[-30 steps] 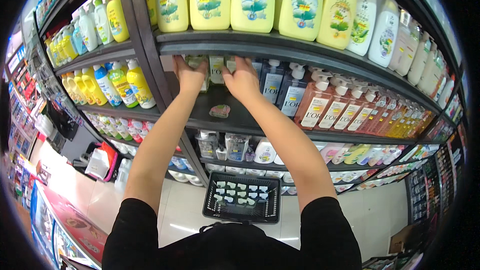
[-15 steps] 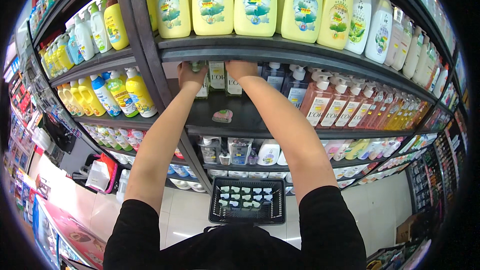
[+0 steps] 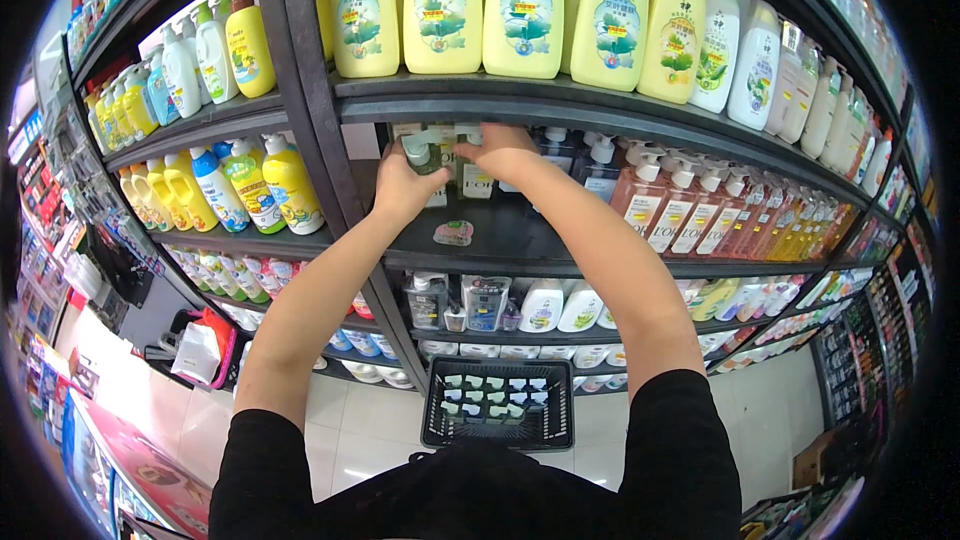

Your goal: Organizing and stocking plastic pump bottles of personal care products on a supermarket shelf from a handheld basket.

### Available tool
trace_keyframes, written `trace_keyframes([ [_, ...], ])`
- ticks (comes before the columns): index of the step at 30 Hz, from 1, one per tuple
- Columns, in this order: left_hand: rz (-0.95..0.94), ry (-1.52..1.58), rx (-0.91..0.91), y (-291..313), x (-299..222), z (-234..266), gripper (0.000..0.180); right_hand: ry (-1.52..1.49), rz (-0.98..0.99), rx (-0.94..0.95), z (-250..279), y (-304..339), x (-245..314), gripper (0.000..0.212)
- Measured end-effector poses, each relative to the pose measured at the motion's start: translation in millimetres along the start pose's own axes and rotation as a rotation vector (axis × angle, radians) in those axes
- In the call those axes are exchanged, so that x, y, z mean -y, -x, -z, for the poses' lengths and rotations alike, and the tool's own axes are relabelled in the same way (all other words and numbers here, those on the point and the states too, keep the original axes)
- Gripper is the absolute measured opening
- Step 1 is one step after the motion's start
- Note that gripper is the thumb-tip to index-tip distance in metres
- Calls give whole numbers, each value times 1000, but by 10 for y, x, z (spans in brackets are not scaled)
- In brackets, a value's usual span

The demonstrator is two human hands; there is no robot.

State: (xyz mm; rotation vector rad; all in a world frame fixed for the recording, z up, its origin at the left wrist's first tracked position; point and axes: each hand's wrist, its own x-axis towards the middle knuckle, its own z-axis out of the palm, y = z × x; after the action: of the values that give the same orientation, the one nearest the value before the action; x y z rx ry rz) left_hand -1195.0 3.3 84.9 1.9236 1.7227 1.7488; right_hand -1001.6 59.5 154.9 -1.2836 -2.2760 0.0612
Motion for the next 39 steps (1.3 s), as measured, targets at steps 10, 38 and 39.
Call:
trace_keyframes([
  [10,111,83,255,-26,-491,178,65,-187,-104,132,228,154,-154,70],
  [38,228,438,462,900,-1091,414,48,-779,-43,100,542,1931,-525,61],
  [39,266,403,483,1121,-1211,466,45,-834,-61,152,520,2159,-641,60],
])
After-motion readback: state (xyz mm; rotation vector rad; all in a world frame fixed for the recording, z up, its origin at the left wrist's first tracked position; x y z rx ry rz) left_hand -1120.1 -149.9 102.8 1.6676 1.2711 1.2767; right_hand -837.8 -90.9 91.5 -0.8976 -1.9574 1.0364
